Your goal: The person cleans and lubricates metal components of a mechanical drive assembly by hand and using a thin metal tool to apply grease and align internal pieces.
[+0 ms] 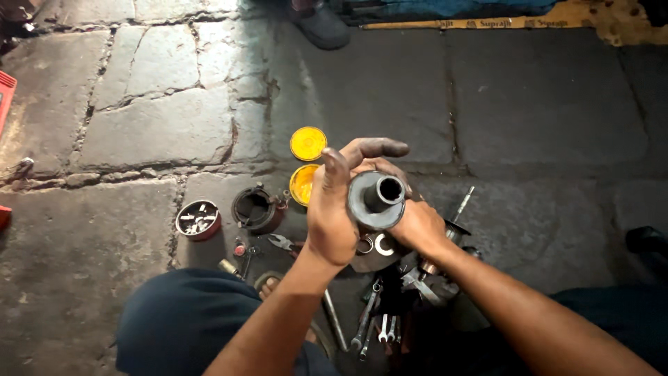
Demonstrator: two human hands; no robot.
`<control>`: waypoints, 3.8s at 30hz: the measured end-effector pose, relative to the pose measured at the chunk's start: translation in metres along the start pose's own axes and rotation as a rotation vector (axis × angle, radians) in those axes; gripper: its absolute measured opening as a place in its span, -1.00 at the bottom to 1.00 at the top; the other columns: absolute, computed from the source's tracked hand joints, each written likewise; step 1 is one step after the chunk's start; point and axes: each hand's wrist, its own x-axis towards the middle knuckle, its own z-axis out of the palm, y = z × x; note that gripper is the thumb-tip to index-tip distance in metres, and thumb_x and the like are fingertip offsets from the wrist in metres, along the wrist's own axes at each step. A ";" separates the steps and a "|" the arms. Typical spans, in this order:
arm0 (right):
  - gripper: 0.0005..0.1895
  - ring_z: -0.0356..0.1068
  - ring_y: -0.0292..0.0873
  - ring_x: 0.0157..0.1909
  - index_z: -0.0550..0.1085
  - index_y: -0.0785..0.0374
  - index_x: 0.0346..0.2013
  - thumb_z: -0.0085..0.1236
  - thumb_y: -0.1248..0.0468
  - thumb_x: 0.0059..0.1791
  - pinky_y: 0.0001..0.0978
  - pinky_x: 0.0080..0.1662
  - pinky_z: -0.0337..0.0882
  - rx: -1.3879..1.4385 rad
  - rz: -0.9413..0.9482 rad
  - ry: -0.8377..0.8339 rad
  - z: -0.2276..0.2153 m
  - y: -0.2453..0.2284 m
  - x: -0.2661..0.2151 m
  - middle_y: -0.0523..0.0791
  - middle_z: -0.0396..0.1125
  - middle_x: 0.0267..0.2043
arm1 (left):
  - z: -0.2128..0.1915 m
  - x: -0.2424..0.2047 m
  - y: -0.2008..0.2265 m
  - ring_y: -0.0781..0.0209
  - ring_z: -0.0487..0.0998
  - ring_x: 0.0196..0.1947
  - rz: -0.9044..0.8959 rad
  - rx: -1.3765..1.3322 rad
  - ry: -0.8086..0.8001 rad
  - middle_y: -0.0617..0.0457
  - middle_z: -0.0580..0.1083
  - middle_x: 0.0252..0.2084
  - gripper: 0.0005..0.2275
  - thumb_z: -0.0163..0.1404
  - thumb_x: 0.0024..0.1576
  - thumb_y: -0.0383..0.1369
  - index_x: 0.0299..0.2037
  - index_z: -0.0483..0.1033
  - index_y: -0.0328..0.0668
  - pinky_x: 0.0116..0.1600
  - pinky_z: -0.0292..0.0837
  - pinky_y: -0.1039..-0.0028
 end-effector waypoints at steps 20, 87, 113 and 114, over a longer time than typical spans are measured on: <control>-0.65 0.46 0.33 -0.04 0.57 0.43 -0.32 0.17 0.14 -0.15 0.11 0.02 0.45 -0.113 -0.142 0.034 0.011 0.015 -0.001 0.28 0.44 -0.18 | 0.005 -0.006 0.017 0.19 0.64 -0.22 0.461 0.617 0.328 -0.10 0.55 -0.24 -0.29 -0.47 0.44 0.18 0.07 0.48 -0.45 -0.07 0.54 0.49; -0.65 0.55 0.03 -0.15 0.54 0.39 -0.21 0.18 0.47 -0.30 -0.25 -0.19 0.52 0.003 -1.069 0.963 -0.155 -0.034 -0.180 0.03 0.48 -0.17 | 0.056 0.009 0.011 0.27 0.54 -0.31 0.354 0.640 0.392 -0.05 0.51 -0.26 -0.34 -0.45 0.43 0.12 -0.07 0.48 -0.46 -0.15 0.40 0.51; -0.69 0.55 -0.12 -0.25 0.57 0.30 -0.12 0.22 0.52 -0.15 -0.37 -0.25 0.50 0.120 -0.931 0.967 -0.150 -0.045 -0.165 -0.06 0.50 -0.21 | 0.038 0.020 -0.006 0.09 0.57 -0.41 -0.039 -0.233 0.299 -0.20 0.52 -0.36 -0.23 -0.31 0.19 0.31 0.20 0.16 -0.39 -0.29 0.51 0.40; -0.68 0.55 -0.14 -0.25 0.57 0.29 -0.10 0.23 0.52 -0.14 -0.39 -0.25 0.51 0.140 -0.929 0.959 -0.150 -0.045 -0.165 -0.07 0.49 -0.21 | 0.037 0.020 -0.006 0.09 0.57 -0.40 -0.053 -0.243 0.282 -0.21 0.52 -0.36 -0.21 -0.32 0.18 0.33 0.22 0.15 -0.38 -0.28 0.50 0.41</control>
